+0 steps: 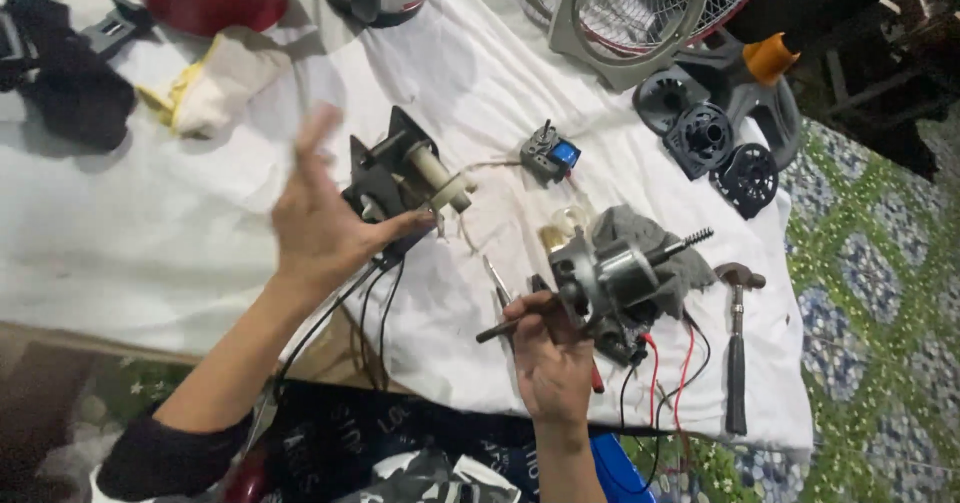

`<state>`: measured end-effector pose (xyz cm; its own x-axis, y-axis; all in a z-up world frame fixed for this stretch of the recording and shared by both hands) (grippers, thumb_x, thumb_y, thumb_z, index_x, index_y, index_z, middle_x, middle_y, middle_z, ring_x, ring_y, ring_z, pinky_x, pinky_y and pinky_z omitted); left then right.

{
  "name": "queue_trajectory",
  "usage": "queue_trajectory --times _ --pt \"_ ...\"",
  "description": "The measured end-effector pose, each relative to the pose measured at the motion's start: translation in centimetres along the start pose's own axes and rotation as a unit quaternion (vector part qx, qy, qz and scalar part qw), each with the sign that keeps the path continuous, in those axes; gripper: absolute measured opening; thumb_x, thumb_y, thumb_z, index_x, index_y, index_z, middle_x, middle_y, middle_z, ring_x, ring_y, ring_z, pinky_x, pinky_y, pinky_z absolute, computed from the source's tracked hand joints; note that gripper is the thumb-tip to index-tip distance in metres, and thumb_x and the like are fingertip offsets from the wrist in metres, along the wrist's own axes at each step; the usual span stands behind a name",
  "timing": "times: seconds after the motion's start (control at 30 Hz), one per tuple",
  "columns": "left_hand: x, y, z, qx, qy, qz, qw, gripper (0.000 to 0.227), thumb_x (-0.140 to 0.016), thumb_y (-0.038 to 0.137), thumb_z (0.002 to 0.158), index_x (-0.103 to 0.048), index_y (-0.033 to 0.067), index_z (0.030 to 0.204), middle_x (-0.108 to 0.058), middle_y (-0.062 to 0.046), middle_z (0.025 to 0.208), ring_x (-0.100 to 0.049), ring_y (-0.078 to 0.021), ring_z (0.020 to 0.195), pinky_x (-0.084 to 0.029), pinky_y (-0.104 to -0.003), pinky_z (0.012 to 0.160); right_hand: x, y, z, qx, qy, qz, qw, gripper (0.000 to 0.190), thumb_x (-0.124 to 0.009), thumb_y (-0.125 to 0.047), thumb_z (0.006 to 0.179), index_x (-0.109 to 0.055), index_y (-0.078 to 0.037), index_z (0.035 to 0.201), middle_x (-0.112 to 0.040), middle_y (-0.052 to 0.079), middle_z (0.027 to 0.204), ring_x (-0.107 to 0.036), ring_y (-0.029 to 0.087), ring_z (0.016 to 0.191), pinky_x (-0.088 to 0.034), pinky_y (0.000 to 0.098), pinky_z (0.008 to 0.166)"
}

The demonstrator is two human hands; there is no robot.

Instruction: The person repairs an electrical device by stripping wires with pliers and using a soldering iron to connect them. They then assemble the device by attaching a motor and a fan blade, securing the components with a hammer, and finally testing the assembled unit.

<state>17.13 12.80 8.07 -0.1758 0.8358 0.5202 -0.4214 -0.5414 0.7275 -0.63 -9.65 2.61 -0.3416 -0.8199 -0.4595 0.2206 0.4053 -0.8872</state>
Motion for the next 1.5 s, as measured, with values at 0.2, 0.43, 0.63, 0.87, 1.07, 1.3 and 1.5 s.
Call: queue_trajectory --times 0.2,0.43,0.63,0.87,1.07,1.3,1.5 --pt "3.0 5.7 -10.9 -0.086 -0.134 -0.202 0.966 0.053 -0.083 0.040 0.080 -0.065 0.0148 0.123 -0.078 0.001 0.112 -0.077 -0.0131 0.098 -0.058 -0.027 0.085 0.3 1.5 -1.7 -0.036 0.003 0.183 0.982 0.023 -0.065 -0.006 0.098 -0.066 -0.006 0.120 -0.066 0.007 0.115 -0.062 0.023 0.108 -0.053 0.0386 0.095" --pt "2.0 9.0 -16.1 0.003 -0.171 -0.347 0.922 0.021 -0.073 0.020 0.089 -0.080 0.0085 0.105 -0.083 -0.003 0.105 -0.078 -0.0100 0.094 -0.062 -0.023 0.072 1.0 2.7 -5.3 -0.036 0.000 0.188 0.981 0.039 -0.064 0.006 0.092 -0.065 -0.010 0.128 -0.064 0.005 0.127 -0.059 0.022 0.119 -0.052 0.0323 0.096" --pt "-0.2 7.8 -17.9 0.120 -0.272 -0.356 0.886 0.027 -0.078 0.021 0.087 -0.083 0.0074 0.109 -0.078 0.004 0.081 -0.055 -0.0002 0.063 -0.048 -0.018 0.058 0.0 2.4 -7.2 -0.004 0.018 0.066 0.998 0.017 -0.067 -0.008 0.097 -0.070 -0.008 0.114 -0.069 0.008 0.113 -0.064 0.017 0.104 -0.052 0.0289 0.082" --pt "-0.9 6.7 -18.8 0.177 -0.350 -0.469 0.791 0.032 -0.070 0.016 0.091 -0.078 -0.0006 0.117 -0.073 -0.012 0.073 -0.066 -0.0181 0.066 -0.057 -0.030 0.068 -1.1 0.6 -9.2 0.084 0.055 -0.120 0.988 0.022 -0.074 -0.007 0.090 -0.074 -0.009 0.111 -0.078 0.008 0.109 -0.071 0.021 0.107 -0.055 0.0412 0.097" --pt "-2.8 5.4 -20.7 0.181 -0.340 -0.541 0.748 0.033 -0.069 0.013 0.091 -0.074 -0.0075 0.116 -0.073 -0.018 0.077 -0.065 -0.0219 0.068 -0.054 -0.032 0.070 -1.2 -0.5 -10.4 0.080 -0.005 -0.129 0.988 0.028 -0.072 -0.013 0.094 -0.069 -0.002 0.119 -0.073 0.011 0.108 -0.068 0.019 0.078 -0.060 0.0353 0.072" --pt "-6.7 3.9 -24.9 0.328 -0.284 -0.597 0.675 0.032 -0.067 -0.005 0.087 -0.068 -0.0117 0.119 -0.073 -0.034 0.078 -0.069 -0.0380 0.072 -0.053 -0.043 0.066 -1.5 -2.6 -11.2 -0.006 0.017 -0.148 0.989 0.020 -0.068 -0.017 0.097 -0.074 -0.004 0.110 -0.077 0.011 0.102 -0.073 0.018 0.097 -0.060 0.0300 0.088" --pt "-3.3 3.6 -20.6 0.141 -0.360 -0.344 0.856 0.032 -0.081 0.014 0.081 -0.086 0.0081 0.113 -0.088 0.001 0.103 -0.071 -0.0041 0.090 -0.056 -0.021 0.091 2.9 0.8 -9.6 -0.077 0.068 -0.129 0.986 0.020 -0.066 -0.018 0.098 -0.071 -0.006 0.112 -0.077 0.009 0.099 -0.077 0.021 0.088 -0.052 0.0237 0.061"
Point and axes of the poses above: each hand's wrist, its own z-axis towards the middle knuckle, its own x-axis out of the back of the hand, y = z × x, the point moved 1 cm from there along z, towards the middle knuckle
